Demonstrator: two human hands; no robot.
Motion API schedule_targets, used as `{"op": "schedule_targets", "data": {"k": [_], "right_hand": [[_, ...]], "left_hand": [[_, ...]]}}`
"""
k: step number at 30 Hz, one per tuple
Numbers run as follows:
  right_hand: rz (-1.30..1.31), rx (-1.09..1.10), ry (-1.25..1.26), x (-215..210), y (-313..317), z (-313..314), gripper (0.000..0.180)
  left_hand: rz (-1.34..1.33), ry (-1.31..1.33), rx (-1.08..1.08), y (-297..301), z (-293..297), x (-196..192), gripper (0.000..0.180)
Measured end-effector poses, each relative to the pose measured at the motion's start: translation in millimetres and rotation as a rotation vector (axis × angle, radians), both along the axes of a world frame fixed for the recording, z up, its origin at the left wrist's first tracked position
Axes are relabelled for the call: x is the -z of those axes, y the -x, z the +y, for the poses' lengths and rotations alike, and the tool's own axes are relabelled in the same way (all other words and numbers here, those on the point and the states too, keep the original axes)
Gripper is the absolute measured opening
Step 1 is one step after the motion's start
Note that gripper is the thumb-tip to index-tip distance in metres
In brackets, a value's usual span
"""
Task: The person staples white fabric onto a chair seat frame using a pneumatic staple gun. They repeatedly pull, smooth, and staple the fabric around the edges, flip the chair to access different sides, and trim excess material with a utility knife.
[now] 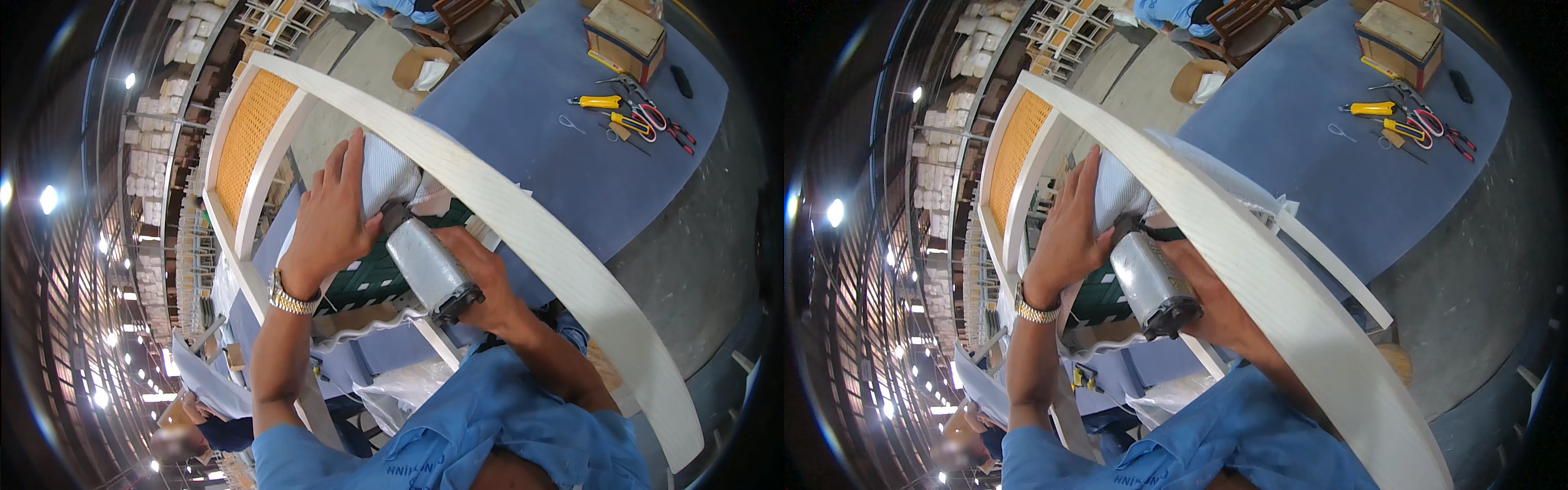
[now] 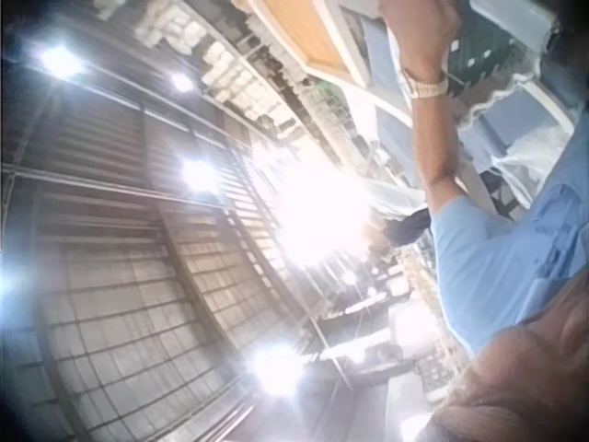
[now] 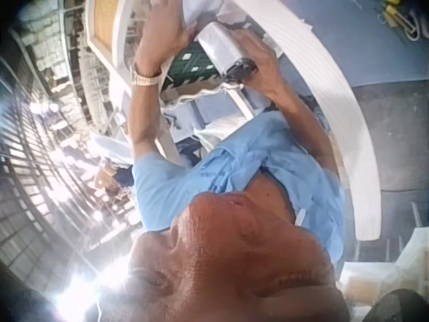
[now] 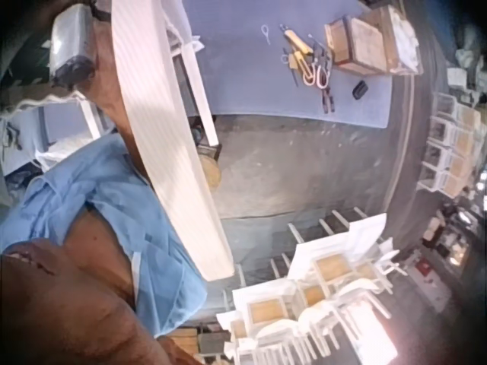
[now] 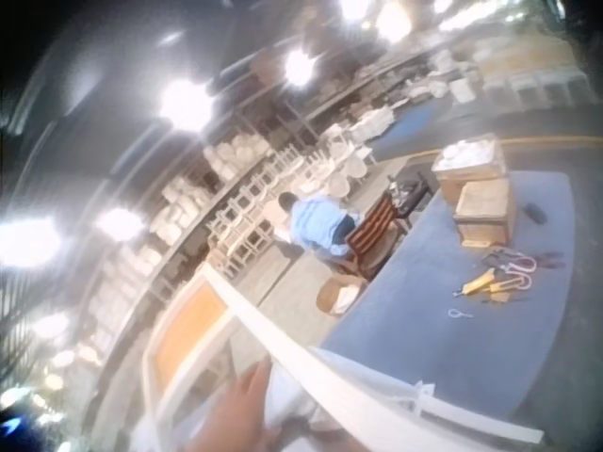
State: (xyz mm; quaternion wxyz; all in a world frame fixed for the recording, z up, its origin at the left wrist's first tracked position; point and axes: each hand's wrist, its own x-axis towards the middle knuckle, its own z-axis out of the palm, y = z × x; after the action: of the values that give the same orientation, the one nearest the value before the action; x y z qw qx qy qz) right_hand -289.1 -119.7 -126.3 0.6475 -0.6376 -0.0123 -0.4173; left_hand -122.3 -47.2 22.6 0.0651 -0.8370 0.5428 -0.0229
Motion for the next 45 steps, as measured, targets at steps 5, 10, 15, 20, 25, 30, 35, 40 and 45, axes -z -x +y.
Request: {"op": "schedule_targets", "data": {"k": [5, 10, 15, 20, 25, 30, 35, 40, 45], "right_hand": [[0.049, -0.004, 0.077, 0.9, 1.3, 1.9, 0.074], [0.064, -0.014, 0.086, 8.7, 1.2, 6.3, 0.074], [-0.011, 0.298, -0.01, 48.2, -13.5, -3.6, 0.065], [0.144, 0.182, -0.107, 46.4, -18.1, 7.2, 0.057], [0.139, 0.204, -0.068, 56.7, -33.7, 8.8, 0.054], [0.106, 0.291, 0.11, 46.0, -18.9, 4.3, 0.054], [0.089, 0.335, 0.126, 41.5, -11.2, 3.7, 0.054], [0.084, 0.341, 0.178, 43.5, -10.5, 6.7, 0.053], [0.092, 0.243, 0.147, 31.1, -0.2, 19.4, 0.055]], "left_hand": [[-0.011, -0.013, 0.011, -0.7, -1.5, 1.1, 0.112], [-0.16, -0.073, 0.111, 19.3, 12.3, -0.7, 0.102], [0.542, -0.019, 0.335, -21.2, 24.2, -50.3, 0.083], [0.896, 0.237, -0.195, -133.4, 33.6, -2.8, 0.071], [1.117, -0.047, -0.325, -101.4, 3.4, -11.0, 0.077], [0.797, 0.093, 0.077, -92.6, 13.0, 6.7, 0.081], [0.413, -0.026, 0.034, -45.0, 18.8, -16.2, 0.093], [0.105, 0.065, 0.007, -14.6, 38.2, -0.9, 0.094], [-0.044, 0.108, 0.012, 1.3, 42.5, 3.9, 0.095]]}}
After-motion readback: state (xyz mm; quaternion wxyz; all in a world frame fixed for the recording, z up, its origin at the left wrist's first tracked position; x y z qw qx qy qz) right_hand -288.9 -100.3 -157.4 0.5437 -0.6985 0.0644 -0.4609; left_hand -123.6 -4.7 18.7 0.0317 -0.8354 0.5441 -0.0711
